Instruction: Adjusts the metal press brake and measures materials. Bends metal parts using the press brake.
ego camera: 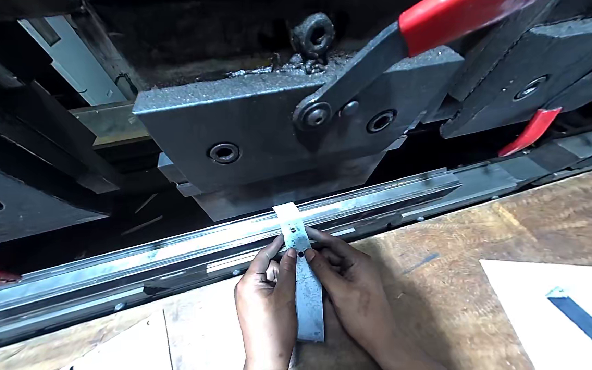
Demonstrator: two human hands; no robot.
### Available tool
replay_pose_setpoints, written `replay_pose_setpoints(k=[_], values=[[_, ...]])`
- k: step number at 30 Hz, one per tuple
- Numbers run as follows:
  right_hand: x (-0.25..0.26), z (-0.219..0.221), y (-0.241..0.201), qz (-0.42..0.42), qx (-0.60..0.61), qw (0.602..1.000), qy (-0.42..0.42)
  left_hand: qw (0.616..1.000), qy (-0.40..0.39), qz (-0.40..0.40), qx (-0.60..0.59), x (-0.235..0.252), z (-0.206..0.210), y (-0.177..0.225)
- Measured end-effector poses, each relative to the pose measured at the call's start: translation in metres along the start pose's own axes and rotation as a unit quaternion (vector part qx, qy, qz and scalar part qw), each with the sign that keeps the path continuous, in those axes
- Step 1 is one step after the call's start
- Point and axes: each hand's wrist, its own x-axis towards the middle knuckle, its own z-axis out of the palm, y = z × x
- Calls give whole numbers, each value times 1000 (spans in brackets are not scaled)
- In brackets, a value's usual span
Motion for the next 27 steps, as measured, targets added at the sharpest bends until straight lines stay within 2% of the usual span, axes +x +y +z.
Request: replay_pose_setpoints(k=[27], values=[[0,1,0,7,-5,1000,-4,1000,3,-8,8,1,-2,2]])
